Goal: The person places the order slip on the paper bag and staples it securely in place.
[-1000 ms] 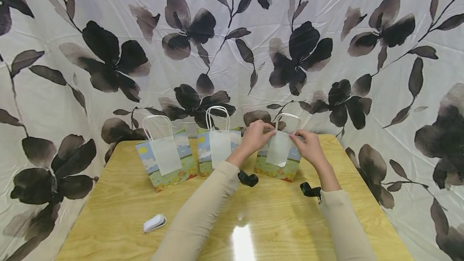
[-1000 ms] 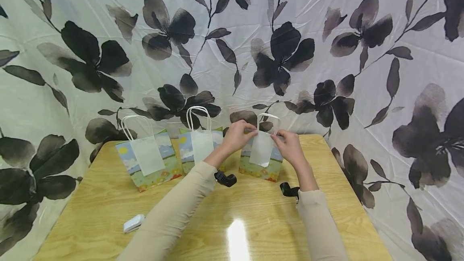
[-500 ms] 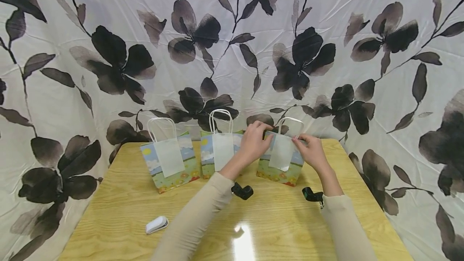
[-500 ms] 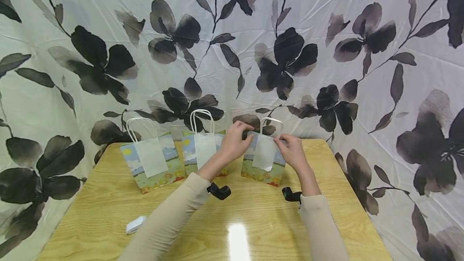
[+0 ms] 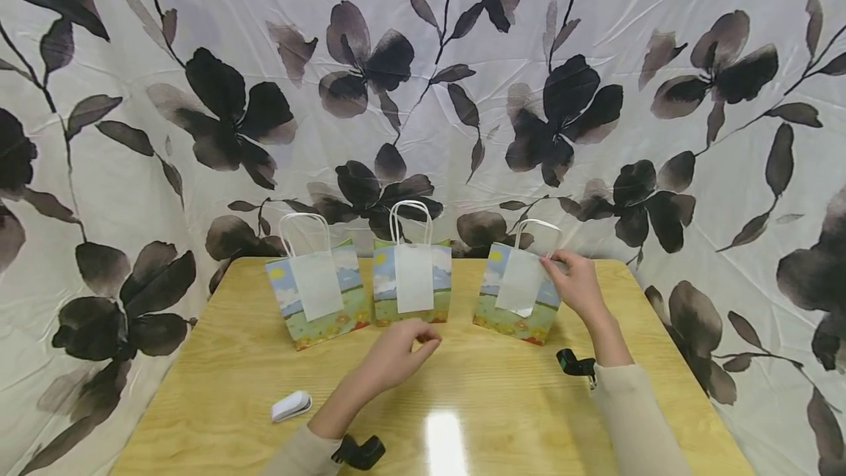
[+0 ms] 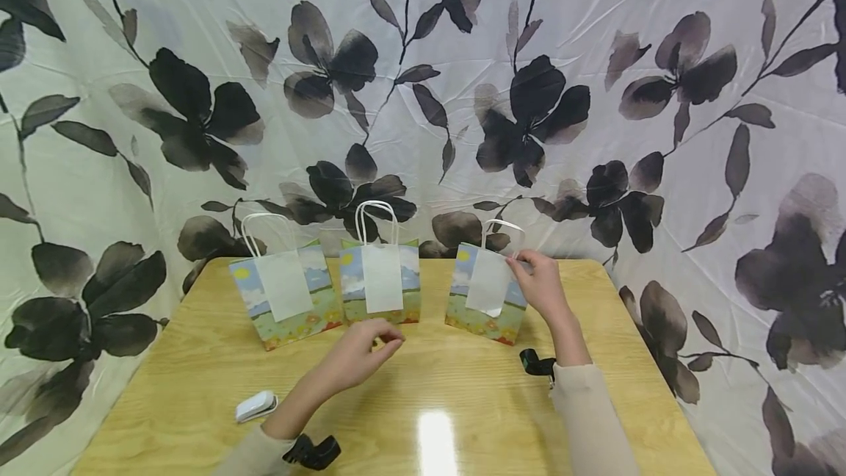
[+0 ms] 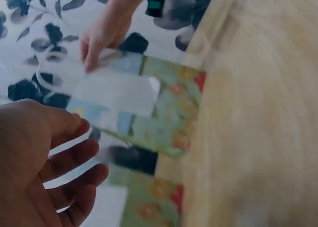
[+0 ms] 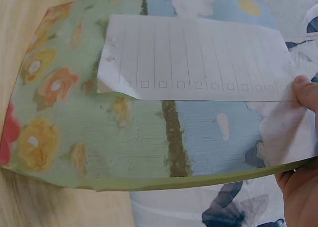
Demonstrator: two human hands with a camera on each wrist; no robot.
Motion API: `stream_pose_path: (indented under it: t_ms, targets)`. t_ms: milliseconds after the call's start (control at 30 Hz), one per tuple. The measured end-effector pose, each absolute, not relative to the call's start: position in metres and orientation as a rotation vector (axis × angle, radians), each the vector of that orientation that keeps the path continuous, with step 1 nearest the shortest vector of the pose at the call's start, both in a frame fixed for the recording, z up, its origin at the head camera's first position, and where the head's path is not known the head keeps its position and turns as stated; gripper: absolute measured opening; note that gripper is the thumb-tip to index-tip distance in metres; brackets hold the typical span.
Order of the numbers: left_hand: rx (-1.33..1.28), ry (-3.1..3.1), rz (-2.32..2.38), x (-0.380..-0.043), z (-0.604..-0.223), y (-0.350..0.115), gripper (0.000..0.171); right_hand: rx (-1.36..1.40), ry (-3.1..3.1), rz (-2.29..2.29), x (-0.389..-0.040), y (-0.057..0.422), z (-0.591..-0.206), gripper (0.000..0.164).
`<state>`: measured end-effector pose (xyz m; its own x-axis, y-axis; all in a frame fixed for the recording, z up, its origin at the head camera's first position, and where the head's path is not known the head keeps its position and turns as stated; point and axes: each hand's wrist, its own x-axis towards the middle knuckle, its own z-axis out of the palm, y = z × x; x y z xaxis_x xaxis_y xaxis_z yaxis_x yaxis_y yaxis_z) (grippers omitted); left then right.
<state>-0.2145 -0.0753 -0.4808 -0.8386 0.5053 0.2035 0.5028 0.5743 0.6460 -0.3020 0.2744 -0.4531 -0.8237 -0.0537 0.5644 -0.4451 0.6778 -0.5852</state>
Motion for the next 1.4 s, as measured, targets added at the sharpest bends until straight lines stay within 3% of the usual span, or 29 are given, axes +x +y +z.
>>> stream_pose_path:
  t_ms: [200, 367, 933, 1233, 1400]
  targets:
    - [0.645, 2.773, 1.311, -0.185, -0.524, -0.125, 0.018, 0.388, -2.352, 0.993, -0.300, 0.274, -0.458, 0.011]
    - [0.496, 2.835, 1.380, -0.167, -0.540, -0.150, 0.014, 0.384, -2.350, 0.992, -0.299, 0.275, -0.458, 0.011]
    - [0.229, 3.105, 1.399, -0.141, -0.540, -0.247, 0.009, 0.379, -2.360, 1.024, -0.302, 0.274, -0.456, 0.014]
    - [0.077, 2.997, 1.301, -0.137, -0.537, -0.295, 0.013, 0.378, -2.371, 1.002, -0.303, 0.272, -0.455, 0.015]
    - [0.069, 2.848, 1.294, -0.141, -0.536, -0.319, 0.024, 0.376, -2.360, 0.989, -0.303, 0.272, -0.455, 0.015]
